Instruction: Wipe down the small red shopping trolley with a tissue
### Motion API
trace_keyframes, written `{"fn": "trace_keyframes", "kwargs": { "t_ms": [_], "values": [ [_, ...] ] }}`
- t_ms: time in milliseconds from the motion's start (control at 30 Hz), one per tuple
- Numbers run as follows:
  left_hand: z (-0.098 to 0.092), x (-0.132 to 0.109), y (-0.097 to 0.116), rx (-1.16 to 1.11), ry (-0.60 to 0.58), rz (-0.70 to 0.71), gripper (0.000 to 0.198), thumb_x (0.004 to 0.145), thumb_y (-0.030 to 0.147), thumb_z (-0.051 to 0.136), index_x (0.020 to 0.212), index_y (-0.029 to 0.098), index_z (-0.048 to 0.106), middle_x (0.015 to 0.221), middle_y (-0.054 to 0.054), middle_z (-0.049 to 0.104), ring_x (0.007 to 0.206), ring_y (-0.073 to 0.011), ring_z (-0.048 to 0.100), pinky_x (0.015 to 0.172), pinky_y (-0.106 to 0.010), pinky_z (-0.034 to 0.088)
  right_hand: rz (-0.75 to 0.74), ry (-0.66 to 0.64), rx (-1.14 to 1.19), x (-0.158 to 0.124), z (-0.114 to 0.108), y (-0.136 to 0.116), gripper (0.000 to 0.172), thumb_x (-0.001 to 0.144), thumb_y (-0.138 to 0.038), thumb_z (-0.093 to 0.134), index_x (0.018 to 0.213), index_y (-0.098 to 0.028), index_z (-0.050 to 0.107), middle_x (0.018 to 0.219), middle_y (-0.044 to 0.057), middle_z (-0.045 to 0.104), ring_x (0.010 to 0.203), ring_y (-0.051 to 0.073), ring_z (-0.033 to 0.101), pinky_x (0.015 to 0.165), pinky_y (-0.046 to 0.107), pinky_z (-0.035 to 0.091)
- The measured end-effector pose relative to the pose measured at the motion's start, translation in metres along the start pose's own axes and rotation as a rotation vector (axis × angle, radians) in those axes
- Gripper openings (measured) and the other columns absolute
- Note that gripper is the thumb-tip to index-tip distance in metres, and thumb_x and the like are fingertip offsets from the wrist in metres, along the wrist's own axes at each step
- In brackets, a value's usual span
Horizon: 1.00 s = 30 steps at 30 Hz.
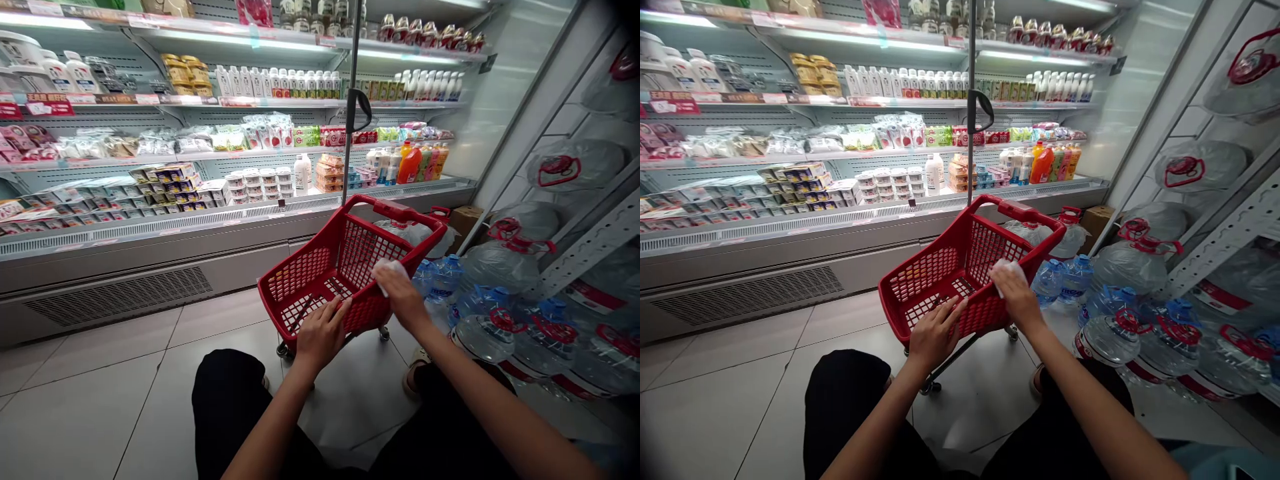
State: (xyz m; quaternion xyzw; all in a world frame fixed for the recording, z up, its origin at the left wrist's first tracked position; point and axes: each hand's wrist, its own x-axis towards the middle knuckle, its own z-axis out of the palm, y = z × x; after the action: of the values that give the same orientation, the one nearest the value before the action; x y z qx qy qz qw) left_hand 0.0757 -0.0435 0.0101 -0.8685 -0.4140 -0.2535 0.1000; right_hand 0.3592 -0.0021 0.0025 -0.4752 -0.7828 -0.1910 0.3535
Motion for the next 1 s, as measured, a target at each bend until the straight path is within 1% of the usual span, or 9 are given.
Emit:
{"fn": "trace_keyframes", "kwargs": {
  "t_ms": [133,300,367,500,633,700,800,933,1000],
  "values": [
    [0.0,-0.002,-0.004,-0.001,0.0,0.02,0.066,0.098,0.021,0.057,0.161,0.032,0.039,0.157,-0.002,0.054,0.129,-0.0241,0.063,0.103,-0.04,0.056,-0.167,-0.118,0.061,0.001,-0.003,-0.004,0.067,0.101,-0.006,0.039,0.164,-0.03,0.035,0.159,0.001,0.051,0.149,0.02,0.045,0.129,0.047,0.035],
    [-0.003,-0.004,-0.007,-0.016,-0.009,0.025,0.066,0.098,0.021,0.056,0.16,0.031,0.039,0.157,-0.003,0.054,0.13,-0.0243,0.062,0.103,-0.04,0.056,-0.05,-0.032,0.001,0.01,-0.033,0.067,0.065,0.102,-0.005,0.032,0.159,-0.033,0.043,0.16,-0.001,0.051,0.149,0.02,0.045,0.131,0.052,0.03],
    [-0.003,-0.002,-0.006,-0.03,-0.011,0.022,0.067,0.097,0.022,0.058,0.16,0.032,0.039,0.157,-0.003,0.054,0.13,-0.0248,0.062,0.103,-0.04,0.057,0.016,0.015,-0.018,0.011,-0.034,0.079,0.067,0.099,-0.002,0.031,0.159,-0.03,0.043,0.16,0.001,0.05,0.152,0.021,0.04,0.131,0.053,0.03],
    [-0.002,0.002,-0.001,-0.068,-0.013,0.01,0.071,0.093,0.025,0.063,0.16,0.032,0.039,0.156,-0.003,0.055,0.128,-0.0255,0.064,0.1,-0.04,0.058,0.066,0.043,0.012,0.002,-0.007,0.03,0.074,0.094,0.002,0.033,0.161,-0.028,0.041,0.157,0.003,0.054,0.152,0.021,0.041,0.13,0.053,0.031],
    [0.0,0.002,-0.002,-0.095,0.01,0.005,0.07,0.091,0.022,0.063,0.158,0.029,0.042,0.153,-0.004,0.058,0.127,-0.0248,0.064,0.103,-0.041,0.057,-0.059,-0.041,0.112,-0.009,0.023,-0.052,0.071,0.098,-0.003,0.038,0.165,-0.027,0.032,0.158,0.004,0.053,0.151,0.021,0.042,0.127,0.051,0.039],
    [0.001,0.0,-0.006,-0.105,0.031,0.006,0.069,0.09,0.019,0.062,0.156,0.026,0.044,0.152,-0.005,0.06,0.129,-0.0244,0.064,0.105,-0.04,0.056,-0.134,-0.085,0.137,-0.009,0.023,-0.064,0.07,0.1,-0.005,0.042,0.166,-0.027,0.028,0.159,0.004,0.051,0.152,0.021,0.042,0.127,0.05,0.038],
    [0.0,-0.005,-0.013,-0.109,0.058,0.001,0.069,0.087,0.016,0.061,0.153,0.02,0.044,0.146,-0.008,0.064,0.127,-0.0254,0.066,0.105,-0.04,0.056,-0.216,-0.097,0.118,-0.003,0.004,-0.033,0.069,0.101,-0.005,0.04,0.165,-0.029,0.031,0.158,0.002,0.053,0.149,0.02,0.046,0.129,0.051,0.034],
    [-0.001,-0.006,-0.019,-0.122,0.073,0.002,0.067,0.086,0.017,0.062,0.151,0.02,0.047,0.141,-0.007,0.068,0.12,-0.0254,0.069,0.101,-0.038,0.057,-0.041,-0.001,0.033,0.005,-0.022,0.037,0.067,0.1,-0.001,0.033,0.157,-0.032,0.046,0.158,0.0,0.054,0.148,0.019,0.047,0.13,0.05,0.033],
    [0.0,-0.004,-0.018,-0.138,0.075,-0.013,0.066,0.085,0.018,0.063,0.149,0.022,0.048,0.138,-0.006,0.07,0.117,-0.0246,0.071,0.1,-0.037,0.058,0.03,0.026,0.015,0.005,-0.023,0.049,0.069,0.097,0.0,0.033,0.156,-0.031,0.049,0.158,0.0,0.053,0.15,0.02,0.044,0.13,0.05,0.032]
  ]
}}
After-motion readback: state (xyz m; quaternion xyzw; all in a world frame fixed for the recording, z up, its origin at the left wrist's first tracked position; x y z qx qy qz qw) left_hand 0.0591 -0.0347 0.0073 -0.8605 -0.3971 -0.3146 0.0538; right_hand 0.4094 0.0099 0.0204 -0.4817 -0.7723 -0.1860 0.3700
